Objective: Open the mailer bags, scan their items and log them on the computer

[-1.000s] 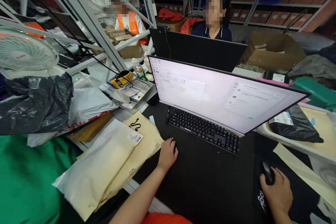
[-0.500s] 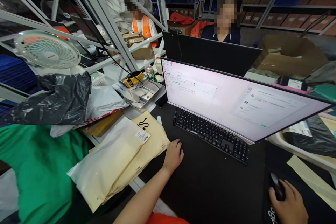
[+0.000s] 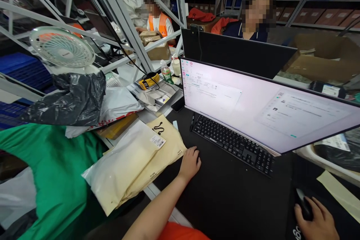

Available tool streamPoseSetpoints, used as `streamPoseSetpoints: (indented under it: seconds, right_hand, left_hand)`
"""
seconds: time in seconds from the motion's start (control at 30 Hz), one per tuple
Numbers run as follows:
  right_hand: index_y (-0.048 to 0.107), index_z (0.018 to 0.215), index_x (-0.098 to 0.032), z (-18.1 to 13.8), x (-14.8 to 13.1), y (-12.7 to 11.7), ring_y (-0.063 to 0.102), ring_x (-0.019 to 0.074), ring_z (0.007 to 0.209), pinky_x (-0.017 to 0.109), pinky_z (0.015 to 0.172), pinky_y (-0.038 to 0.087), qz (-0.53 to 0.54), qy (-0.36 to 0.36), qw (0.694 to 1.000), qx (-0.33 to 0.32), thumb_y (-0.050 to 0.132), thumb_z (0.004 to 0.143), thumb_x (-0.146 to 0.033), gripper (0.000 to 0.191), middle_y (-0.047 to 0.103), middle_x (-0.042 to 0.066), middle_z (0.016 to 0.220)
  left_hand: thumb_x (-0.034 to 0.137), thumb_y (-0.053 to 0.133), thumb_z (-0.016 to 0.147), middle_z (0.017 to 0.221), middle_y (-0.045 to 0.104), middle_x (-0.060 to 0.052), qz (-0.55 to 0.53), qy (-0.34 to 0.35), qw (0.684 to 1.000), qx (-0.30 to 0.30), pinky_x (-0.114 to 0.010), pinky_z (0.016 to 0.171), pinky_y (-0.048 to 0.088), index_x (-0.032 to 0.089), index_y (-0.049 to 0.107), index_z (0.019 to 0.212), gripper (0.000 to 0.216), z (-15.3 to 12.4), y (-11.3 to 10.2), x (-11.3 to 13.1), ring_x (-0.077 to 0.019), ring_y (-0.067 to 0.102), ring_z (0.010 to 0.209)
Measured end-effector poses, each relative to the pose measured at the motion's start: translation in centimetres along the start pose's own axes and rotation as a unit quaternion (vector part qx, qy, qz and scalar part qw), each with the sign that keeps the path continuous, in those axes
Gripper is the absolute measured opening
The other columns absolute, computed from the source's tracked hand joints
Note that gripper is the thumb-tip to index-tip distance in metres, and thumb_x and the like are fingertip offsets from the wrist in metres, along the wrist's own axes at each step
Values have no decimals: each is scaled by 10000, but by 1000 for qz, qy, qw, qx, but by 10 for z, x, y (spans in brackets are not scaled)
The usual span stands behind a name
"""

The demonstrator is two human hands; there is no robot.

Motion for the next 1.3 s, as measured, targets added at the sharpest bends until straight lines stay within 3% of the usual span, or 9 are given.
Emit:
streamPoseSetpoints:
  seconds: [0.3,0.87,1.3]
  right_hand:
    - [687,1263,-196,1,0,-2,623,418,1201,568,900,556,14,4,1000,-3,545,862,-537,545,619,168,1372]
    - [699,1214,-208,1,2,1,620,400,1202,519,853,548,-7,10,1000,-10,525,878,-590,538,624,156,1372]
    - [700,1256,-233,1,2,0,608,390,1154,518,839,530,2,23,1000,-16,575,818,-488,522,622,150,1311]
  left_hand:
    - [155,567,893,1307,624,-150,-11,-2,1000,-2,-524,1086,491,198,622,1153,269,-1,3,-1,-312,590,1239]
    - [159,569,891,1322,614,-140,-15,-7,1000,-12,-525,1103,480,203,628,1152,271,-1,6,-3,-310,576,1255]
    - [162,576,897,1316,615,-153,-9,-4,1000,-13,-515,1102,475,182,624,1152,261,-1,5,-2,-311,569,1253]
Point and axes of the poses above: each hand's wrist, its own z-axis towards the middle knuckle, its own y-axis out of the palm, x = y × z, the point moved 9 cm from there along z, towards the middle knuckle
